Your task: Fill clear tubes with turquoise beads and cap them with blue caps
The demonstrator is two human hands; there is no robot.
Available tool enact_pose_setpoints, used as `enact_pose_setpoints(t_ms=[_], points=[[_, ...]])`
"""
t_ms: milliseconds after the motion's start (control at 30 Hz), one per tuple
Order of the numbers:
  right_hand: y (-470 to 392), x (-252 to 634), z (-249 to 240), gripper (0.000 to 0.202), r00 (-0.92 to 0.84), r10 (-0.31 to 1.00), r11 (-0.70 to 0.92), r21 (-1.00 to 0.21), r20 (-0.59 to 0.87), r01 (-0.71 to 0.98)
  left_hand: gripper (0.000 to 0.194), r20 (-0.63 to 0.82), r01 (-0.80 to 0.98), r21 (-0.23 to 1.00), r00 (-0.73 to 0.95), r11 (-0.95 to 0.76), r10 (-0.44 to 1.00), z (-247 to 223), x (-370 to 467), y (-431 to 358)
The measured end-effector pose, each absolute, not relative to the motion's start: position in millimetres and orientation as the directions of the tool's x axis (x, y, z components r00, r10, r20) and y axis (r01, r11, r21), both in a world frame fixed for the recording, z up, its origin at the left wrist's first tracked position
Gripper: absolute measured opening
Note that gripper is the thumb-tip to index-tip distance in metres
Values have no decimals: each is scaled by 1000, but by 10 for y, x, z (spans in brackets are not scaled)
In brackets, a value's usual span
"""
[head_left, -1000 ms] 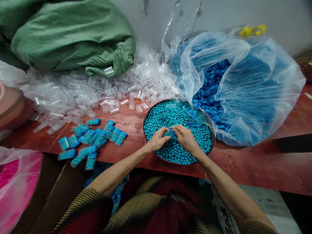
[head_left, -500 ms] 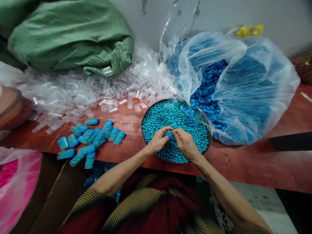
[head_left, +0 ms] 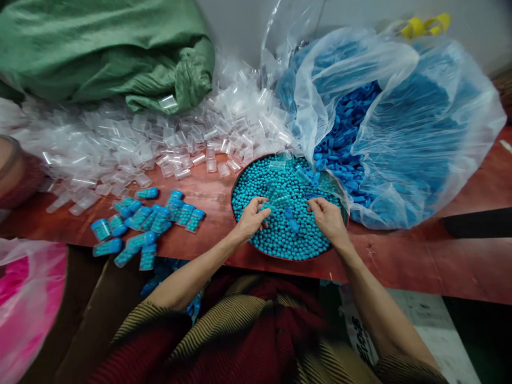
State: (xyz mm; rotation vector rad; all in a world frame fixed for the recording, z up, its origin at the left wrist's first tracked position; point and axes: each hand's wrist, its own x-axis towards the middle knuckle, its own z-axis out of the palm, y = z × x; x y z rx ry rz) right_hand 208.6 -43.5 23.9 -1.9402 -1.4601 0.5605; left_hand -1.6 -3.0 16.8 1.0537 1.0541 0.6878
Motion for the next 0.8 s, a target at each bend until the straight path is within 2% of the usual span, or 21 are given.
enact_pose_setpoints(t_ms=[100,200,300,367,467,600,700,800], points=[[-568,2132,314,40,287,956,-268,-598,-66,755,29,-350,-7,926,353,376,868,180,-91,-30],[-614,1930,308,36,296,949,-312,-416,-104,854,31,-340,-9,930,365,369,867,179,-85,-54],[-564,1702,217,31,227,973,-227,-248,-30,942,33,-327,-6,935,380,356,865,169,-50,-81],[-512,1642,153,26,137,991,-133,-185,10,974,33,-323,0,936,399,352,858,158,-33,-96],[-458,1671,122,20,39,997,-23,-219,68,975,30,-328,44,938,445,345,834,137,-15,-119],[-468,1685,180,22,30,993,-2,-232,117,973,30,-343,93,935,475,342,810,147,37,-143],[-520,1652,205,29,-147,966,189,-197,211,962,35,-332,72,937,486,341,809,188,74,-141],[-572,1662,191,37,-278,907,376,-313,316,872,37,-316,22,936,493,352,810,206,70,-131]])
